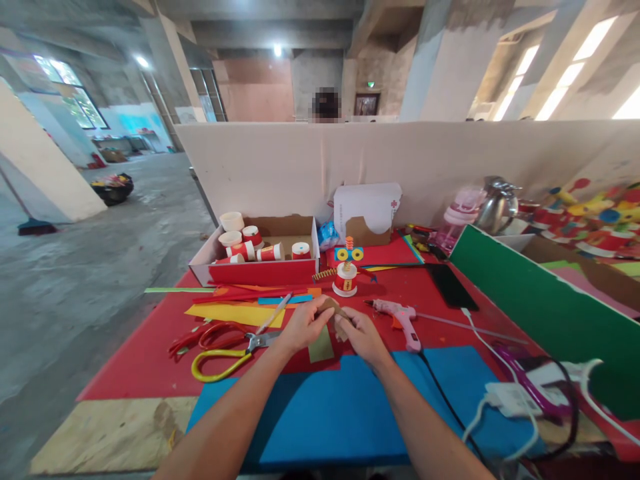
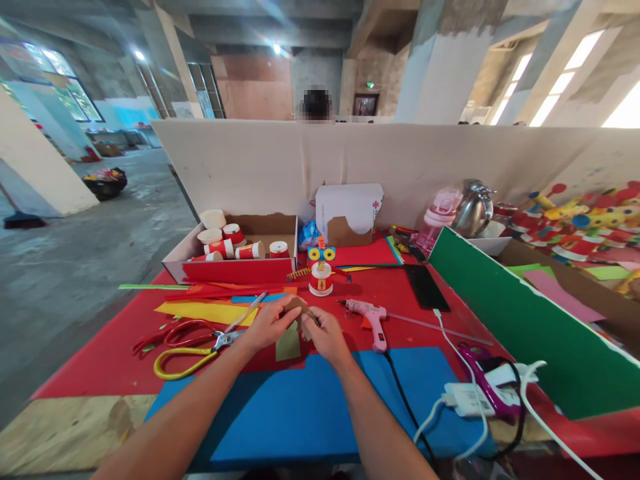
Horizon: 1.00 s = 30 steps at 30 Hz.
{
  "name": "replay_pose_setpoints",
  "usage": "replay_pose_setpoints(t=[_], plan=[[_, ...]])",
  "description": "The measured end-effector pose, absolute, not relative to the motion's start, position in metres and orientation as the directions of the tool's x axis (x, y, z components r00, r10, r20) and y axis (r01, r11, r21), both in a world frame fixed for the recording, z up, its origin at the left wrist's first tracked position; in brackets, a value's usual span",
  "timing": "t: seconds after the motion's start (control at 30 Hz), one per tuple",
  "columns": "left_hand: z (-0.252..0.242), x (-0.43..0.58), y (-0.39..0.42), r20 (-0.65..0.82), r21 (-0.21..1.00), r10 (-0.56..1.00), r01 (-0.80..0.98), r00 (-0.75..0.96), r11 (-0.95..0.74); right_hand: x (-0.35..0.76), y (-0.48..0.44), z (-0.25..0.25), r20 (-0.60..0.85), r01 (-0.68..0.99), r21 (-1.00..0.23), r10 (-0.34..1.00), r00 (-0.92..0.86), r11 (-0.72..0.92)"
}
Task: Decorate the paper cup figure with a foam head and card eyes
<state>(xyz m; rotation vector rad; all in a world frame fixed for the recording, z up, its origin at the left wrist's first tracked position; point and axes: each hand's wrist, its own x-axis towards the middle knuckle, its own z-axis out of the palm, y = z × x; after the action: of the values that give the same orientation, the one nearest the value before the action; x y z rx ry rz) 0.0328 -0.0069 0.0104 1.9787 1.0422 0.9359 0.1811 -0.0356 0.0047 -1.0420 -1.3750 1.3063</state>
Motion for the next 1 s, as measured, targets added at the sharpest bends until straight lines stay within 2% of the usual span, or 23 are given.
replay_pose_setpoints(t=[0.2,0.33,0.4,0.53,0.63,1.0], plan=[[0.018,0.034,-0.014,0.325,0.753,0.848,0.428,0.419,-0.500,0.180,-0.037,0.004,0.096,0.024,-0.995,0.985,-0.143,0.101],[0.016,0.038,-0.021,0.384,0.598,0.774,0.503,0.504,-0.624,0.180,-0.038,0.004,0.075,0.004,-0.997,0.993,-0.086,0.076],[0.014,0.040,-0.021,0.382,0.561,0.772,0.537,0.507,-0.630,0.181,-0.038,0.004,0.037,-0.015,-0.999,0.996,-0.083,0.035],[0.015,0.039,-0.016,0.331,0.704,0.837,0.476,0.435,-0.526,0.183,-0.037,0.006,-0.066,-0.030,-0.997,0.980,-0.189,-0.073],[0.019,0.036,-0.012,0.310,0.779,0.858,0.408,0.409,-0.476,0.184,-0.035,0.006,-0.039,-0.048,-0.998,0.975,-0.219,-0.051],[0.017,0.030,-0.008,0.239,0.819,0.865,0.387,0.442,-0.424,0.185,-0.033,0.002,0.080,0.065,-0.994,0.982,-0.171,0.092]])
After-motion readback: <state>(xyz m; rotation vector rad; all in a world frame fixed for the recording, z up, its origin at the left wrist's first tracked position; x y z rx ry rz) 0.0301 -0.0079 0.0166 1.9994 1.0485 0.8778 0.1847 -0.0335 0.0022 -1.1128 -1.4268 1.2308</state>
